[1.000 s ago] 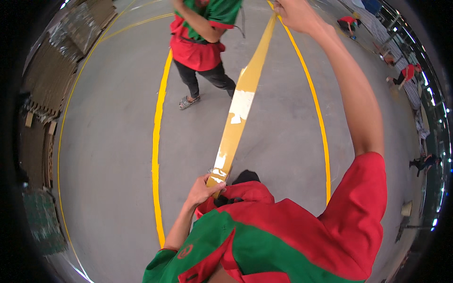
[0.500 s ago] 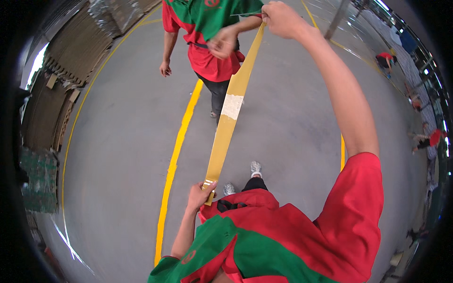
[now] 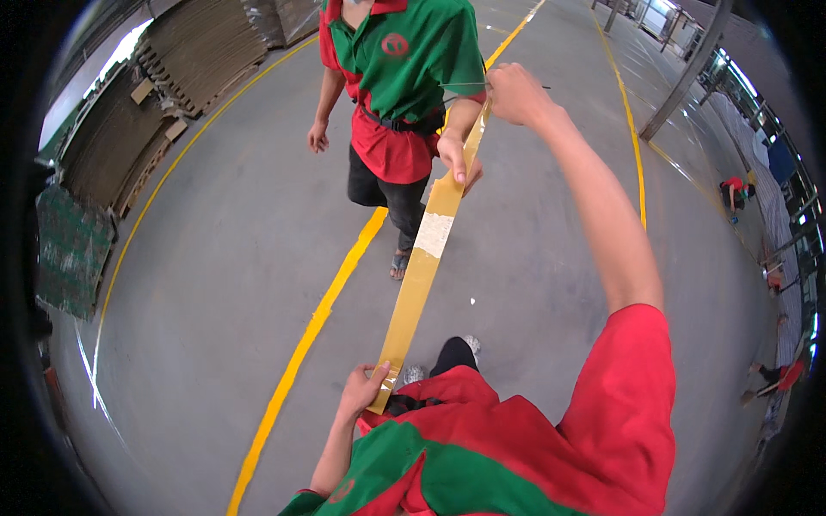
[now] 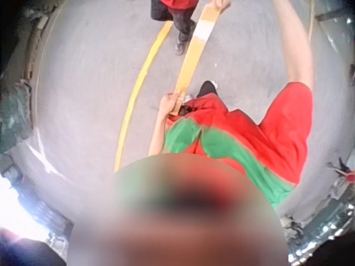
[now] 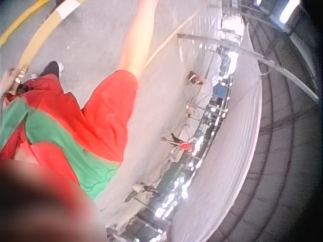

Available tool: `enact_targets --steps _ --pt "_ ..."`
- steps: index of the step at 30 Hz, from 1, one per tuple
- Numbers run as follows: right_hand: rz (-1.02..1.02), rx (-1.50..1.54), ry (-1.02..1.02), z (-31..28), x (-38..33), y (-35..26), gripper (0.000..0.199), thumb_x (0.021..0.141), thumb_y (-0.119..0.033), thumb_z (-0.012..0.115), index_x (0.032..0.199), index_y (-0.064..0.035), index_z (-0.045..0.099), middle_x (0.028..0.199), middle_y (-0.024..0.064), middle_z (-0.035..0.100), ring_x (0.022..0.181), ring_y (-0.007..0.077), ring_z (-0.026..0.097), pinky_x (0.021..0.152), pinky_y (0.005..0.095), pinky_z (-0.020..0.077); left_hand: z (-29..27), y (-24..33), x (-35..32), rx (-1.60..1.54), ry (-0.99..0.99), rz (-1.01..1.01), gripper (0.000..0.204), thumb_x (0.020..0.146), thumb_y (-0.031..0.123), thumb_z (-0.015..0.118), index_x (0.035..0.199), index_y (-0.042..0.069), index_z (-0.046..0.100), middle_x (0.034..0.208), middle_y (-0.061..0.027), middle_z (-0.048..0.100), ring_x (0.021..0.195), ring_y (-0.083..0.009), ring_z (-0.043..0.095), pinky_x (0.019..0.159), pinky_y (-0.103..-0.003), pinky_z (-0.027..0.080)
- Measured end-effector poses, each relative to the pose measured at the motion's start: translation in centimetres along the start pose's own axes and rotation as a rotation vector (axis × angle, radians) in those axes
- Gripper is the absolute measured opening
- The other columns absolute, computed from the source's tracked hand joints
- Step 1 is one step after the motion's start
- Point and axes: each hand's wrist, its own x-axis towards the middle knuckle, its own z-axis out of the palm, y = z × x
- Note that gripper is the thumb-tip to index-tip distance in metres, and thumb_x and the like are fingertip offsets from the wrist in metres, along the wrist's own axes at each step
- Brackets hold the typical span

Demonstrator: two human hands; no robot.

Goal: The person applies yellow floor tape along existing painted lines in a warehouse. They unroll the tape, align it with the lines, press it down, and cut it with a utility knife. A coworker assists by holding the tape at times.

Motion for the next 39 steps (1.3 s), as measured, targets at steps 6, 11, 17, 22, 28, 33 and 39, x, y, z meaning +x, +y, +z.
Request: enact_targets --steps 6,11,17,22,28,33,39 --pt "0.025 0.093 -0.058 5.6 1.1 2.6 0.02 0.087 -0.011 0.064 0.099 0.004 0.067 0.103 0.0231 0.066 0.105 0.0406 0.062 0.088 0.0478 0.0516 2.5 2.0 -0.1 -0.01 -0.05 -0.071 0.078 0.094 0.033 0.068 0.146 -0.005 0.026 0.104 -0.0228 0.068 0.102 -0.0242 0.068 0.084 -0.034 0.053" --pt "0.062 0.48 0.134 7.9 4.7 1.7 0.046 0.093 -0.031 0.066 0.128 -0.0008 0.06 0.112 0.0118 0.063 0.117 0.0292 0.056 0.098 0.0384 0.0474 1.6 4.8 1.0 -0.583 -0.24 -0.012 0.062 0.097 0.014 0.06 0.15 0.003 0.028 0.11 -0.0182 0.066 0.098 -0.0208 0.066 0.086 -0.035 0.053" --pt "-0.055 1.806 0.171 9.0 4.4 -6.6 0.035 0.106 -0.024 0.047 0.123 0.002 0.063 0.112 0.007 0.066 0.105 0.0153 0.056 0.092 0.0308 0.0429 -0.1 12.3 5.0 -0.735 -0.064 0.194 0.047 0.1 0.012 0.055 0.141 0.002 0.037 0.1 -0.0175 0.068 0.09 -0.0287 0.072 0.083 -0.04 0.058" --pt "-0.237 1.618 -0.14 17.0 8.2 -13.7 0.037 0.106 -0.028 0.046 0.12 -0.0001 0.066 0.111 0.0055 0.066 0.111 0.0122 0.057 0.089 0.026 0.043 -0.3 19.0 10.4 -0.769 0.221 0.206 0.037 0.102 0.019 0.054 0.132 -0.001 0.046 0.092 -0.0139 0.067 0.08 -0.0231 0.071 0.073 -0.037 0.058" --pt "-0.351 1.165 -0.244 14.3 15.9 -16.8 0.03 0.098 -0.025 0.062 0.101 0.0025 0.071 0.09 0.0021 0.069 0.075 0.0127 0.062 0.07 0.0276 0.0494 -2.6 24.0 15.4 -0.651 0.509 0.268 0.031 0.103 0.023 0.054 0.12 -0.003 0.054 0.083 -0.0116 0.064 0.066 -0.0198 0.068 0.059 -0.034 0.056" --pt "-0.71 0.916 0.49 -0.7 24.3 -11.1 0.033 0.097 -0.028 0.06 0.116 -0.0014 0.064 0.105 0.0075 0.064 0.09 0.017 0.06 0.079 0.0338 0.0482 -5.4 27.6 16.7 -0.8 0.46 0.244 0.028 0.102 0.02 0.054 0.118 -0.003 0.055 0.082 -0.0121 0.063 0.063 -0.0194 0.066 0.057 -0.034 0.056" --pt "-0.583 0.918 0.733 12.5 23.0 -7.7 0.042 0.098 -0.031 0.056 0.132 -0.0049 0.055 0.127 0.0117 0.057 0.112 0.0239 0.055 0.096 0.039 0.0441 -6.9 29.3 18.5 -0.755 0.506 0.287 0.028 0.1 0.02 0.056 0.115 -0.003 0.057 0.083 -0.0132 0.064 0.065 -0.0201 0.067 0.058 -0.035 0.056"
